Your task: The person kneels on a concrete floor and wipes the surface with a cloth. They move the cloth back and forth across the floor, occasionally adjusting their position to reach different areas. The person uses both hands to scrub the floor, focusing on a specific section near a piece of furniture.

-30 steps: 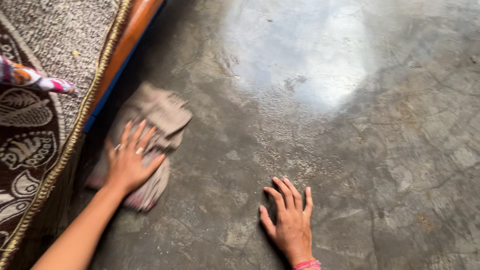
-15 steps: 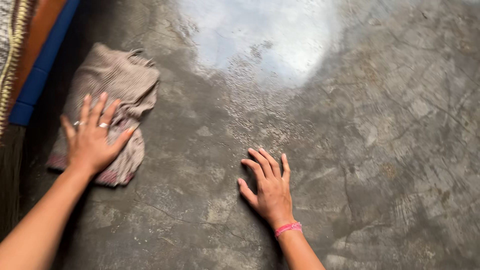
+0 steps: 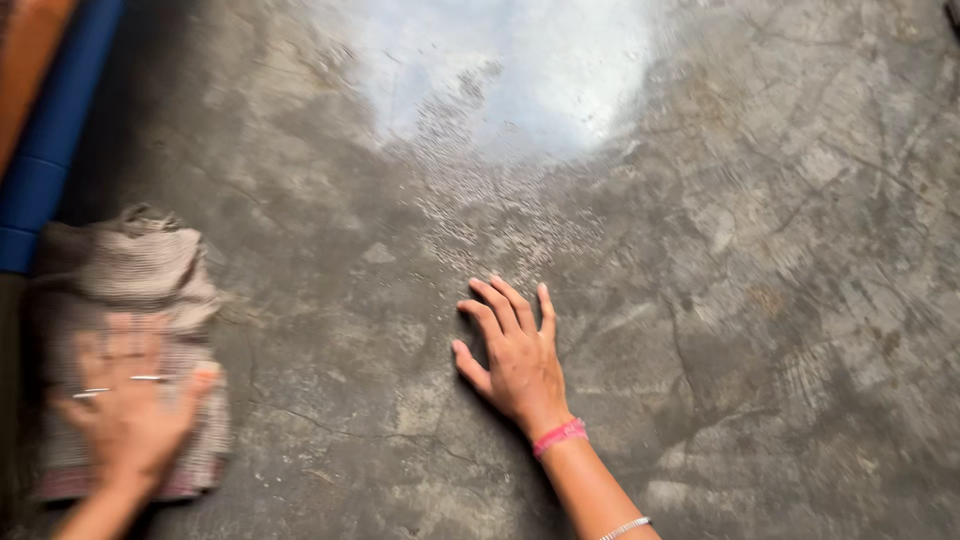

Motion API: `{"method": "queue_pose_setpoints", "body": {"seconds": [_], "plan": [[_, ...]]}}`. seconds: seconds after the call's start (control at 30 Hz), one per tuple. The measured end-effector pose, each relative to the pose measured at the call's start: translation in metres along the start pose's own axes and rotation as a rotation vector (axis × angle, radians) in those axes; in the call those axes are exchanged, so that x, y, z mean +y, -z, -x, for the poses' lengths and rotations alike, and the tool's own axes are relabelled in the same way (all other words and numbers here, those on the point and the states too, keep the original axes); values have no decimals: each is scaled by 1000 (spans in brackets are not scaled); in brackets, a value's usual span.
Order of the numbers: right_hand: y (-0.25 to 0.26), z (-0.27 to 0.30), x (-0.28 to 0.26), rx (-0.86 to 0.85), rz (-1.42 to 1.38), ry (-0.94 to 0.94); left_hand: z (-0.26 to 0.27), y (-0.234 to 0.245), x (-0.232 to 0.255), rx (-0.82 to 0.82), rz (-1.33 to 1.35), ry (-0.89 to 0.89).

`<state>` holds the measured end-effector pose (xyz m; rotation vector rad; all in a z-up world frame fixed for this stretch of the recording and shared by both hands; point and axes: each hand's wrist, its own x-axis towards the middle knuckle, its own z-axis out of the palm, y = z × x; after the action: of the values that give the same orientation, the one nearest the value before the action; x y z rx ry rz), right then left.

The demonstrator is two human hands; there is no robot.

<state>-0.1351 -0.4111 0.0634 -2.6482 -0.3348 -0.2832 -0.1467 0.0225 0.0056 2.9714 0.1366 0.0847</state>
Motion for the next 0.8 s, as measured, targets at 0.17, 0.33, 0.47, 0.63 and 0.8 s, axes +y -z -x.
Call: {"method": "queue_pose_setpoints", "body": {"seconds": [0.17, 0.33, 0.47, 0.63, 0.8], "plan": [[-5, 4, -2, 22, -46, -19, 28, -6, 118, -8, 27, -100], [0, 0, 8, 92, -554, -339, 46, -7, 254, -179, 341, -257], [19, 0, 12, 171, -806, -257, 43, 16, 304, -537, 1259, -278], [26, 32, -8, -107, -377, 45, 3, 57, 270, -420, 832, -311], [-27, 65, -45, -181, -175, 120, -41, 98, 261, -607, 411, -346]]}}
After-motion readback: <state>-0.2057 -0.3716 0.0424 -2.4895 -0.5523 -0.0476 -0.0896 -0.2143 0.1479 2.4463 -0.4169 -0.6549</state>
